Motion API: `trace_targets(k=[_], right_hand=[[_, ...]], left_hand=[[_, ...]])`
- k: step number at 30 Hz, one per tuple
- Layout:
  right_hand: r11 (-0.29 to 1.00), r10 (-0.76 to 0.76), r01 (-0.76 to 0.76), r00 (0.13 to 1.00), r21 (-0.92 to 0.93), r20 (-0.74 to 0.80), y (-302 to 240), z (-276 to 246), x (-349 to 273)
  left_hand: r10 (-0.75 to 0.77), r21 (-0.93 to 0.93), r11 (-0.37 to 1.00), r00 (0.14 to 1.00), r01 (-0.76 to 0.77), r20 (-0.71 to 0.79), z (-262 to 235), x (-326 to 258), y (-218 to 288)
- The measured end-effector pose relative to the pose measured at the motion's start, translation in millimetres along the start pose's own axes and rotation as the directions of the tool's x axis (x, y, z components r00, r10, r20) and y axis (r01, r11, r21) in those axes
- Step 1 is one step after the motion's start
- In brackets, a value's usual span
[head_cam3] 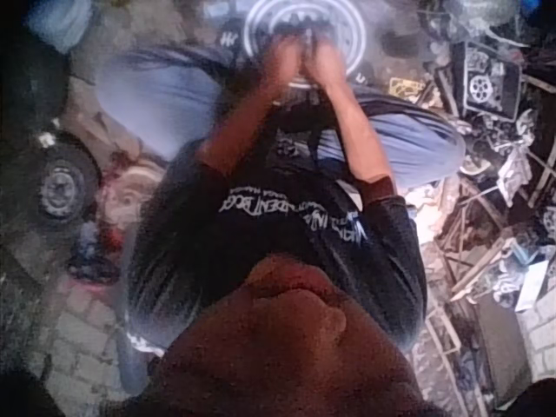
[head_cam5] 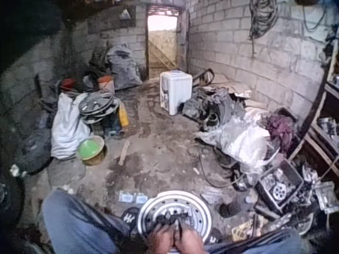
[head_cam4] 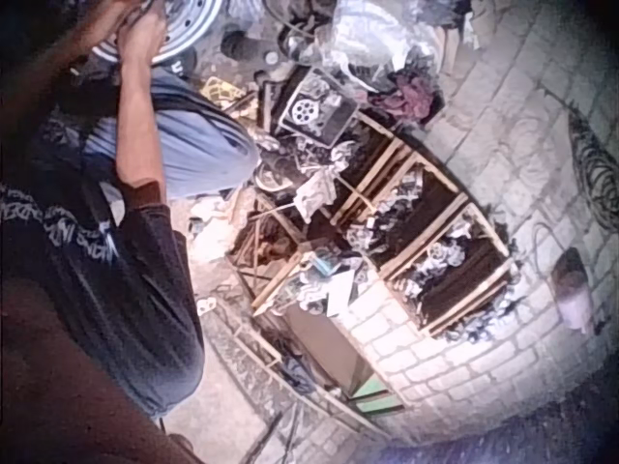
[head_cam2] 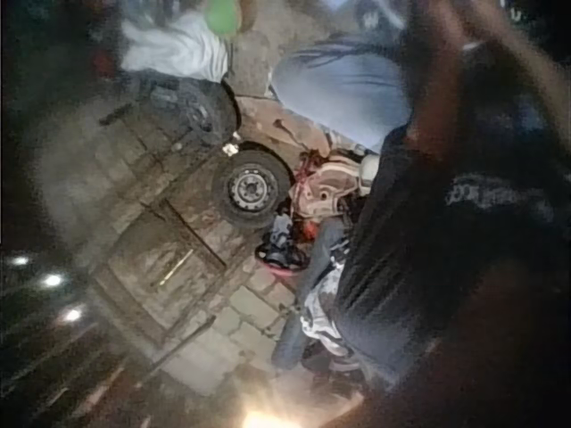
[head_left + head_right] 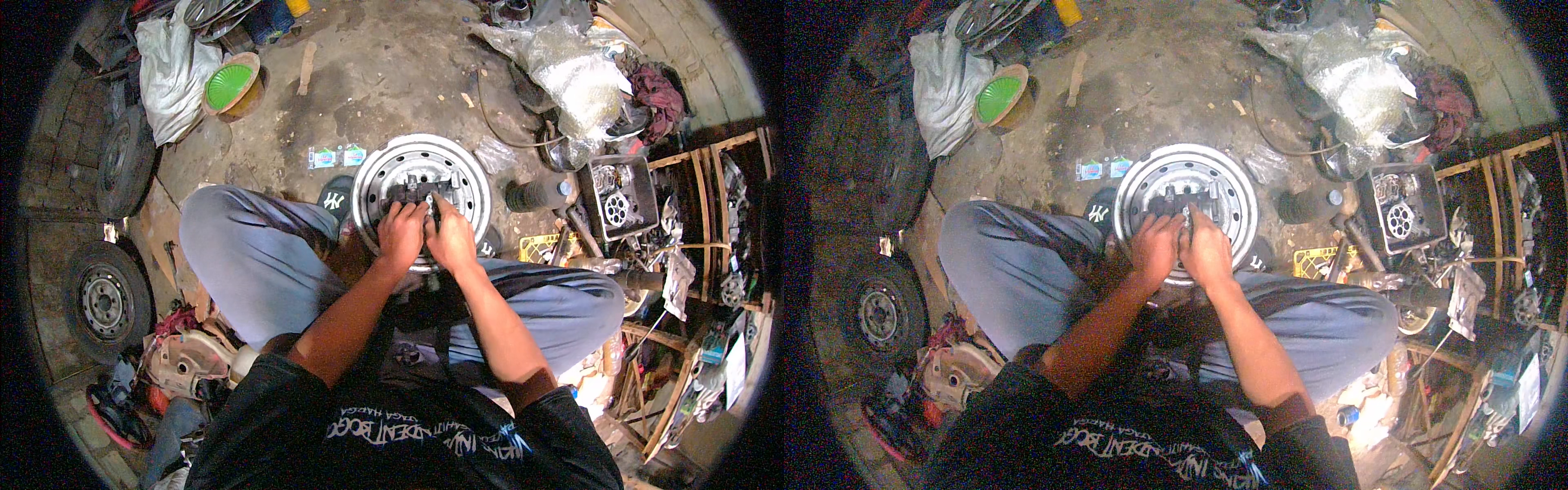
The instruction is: The person sits on the floor and assembles a wheel hub by hand. They unwrap a brake caliper, place it on the hub, and secure it with bolts, occasionally using a plastic bottle to apply liquid to the components.
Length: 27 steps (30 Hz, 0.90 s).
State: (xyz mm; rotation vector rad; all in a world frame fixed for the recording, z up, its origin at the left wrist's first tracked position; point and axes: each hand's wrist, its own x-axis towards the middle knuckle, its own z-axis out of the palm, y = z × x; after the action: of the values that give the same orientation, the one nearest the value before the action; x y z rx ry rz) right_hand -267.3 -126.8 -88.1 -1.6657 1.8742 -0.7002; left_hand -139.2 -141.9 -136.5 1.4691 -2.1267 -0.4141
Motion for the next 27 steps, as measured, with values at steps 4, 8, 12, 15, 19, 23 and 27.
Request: trace_targets(k=[4,8,12,15,19,23,27], right_hand=[[1.0,0.02,-0.02,1.0,-0.014,0.007,-1,-2,0],[0.997,0.057,-0.059,0.998,0.048,0.025,-2,-5,-2],[0.999,-0.003,0.002,1.0,0.042,0.026,7,-3,-9],[0.996,-0.084,0.084,0.996,-0.018,-0.019,17,6,-14],[0.998,-0.065,0.065,0.998,-0.013,0.017,13,4,-19],[0.995,-0.086,0.087,0.996,-0.045,0.025,10,2,-20],[0.99,-0.094,0.099,0.994,-0.1,0.053,6,-3,-21]], left_hand=[[-0.049,-0.007,0.999,0.998,0.05,0.041,-5,7,7],[-0.127,-0.141,0.983,0.99,0.117,-0.068,8,8,6],[-0.369,-0.326,0.885,0.928,0.333,-0.055,15,11,9],[-0.473,-0.419,0.81,0.88,0.411,-0.051,17,12,14],[-0.513,-0.43,0.782,0.858,0.45,-0.036,18,13,13],[-0.524,-0.464,0.772,0.848,0.434,-0.078,25,18,10],[-0.612,-0.53,0.669,0.791,0.521,0.006,20,17,10]])
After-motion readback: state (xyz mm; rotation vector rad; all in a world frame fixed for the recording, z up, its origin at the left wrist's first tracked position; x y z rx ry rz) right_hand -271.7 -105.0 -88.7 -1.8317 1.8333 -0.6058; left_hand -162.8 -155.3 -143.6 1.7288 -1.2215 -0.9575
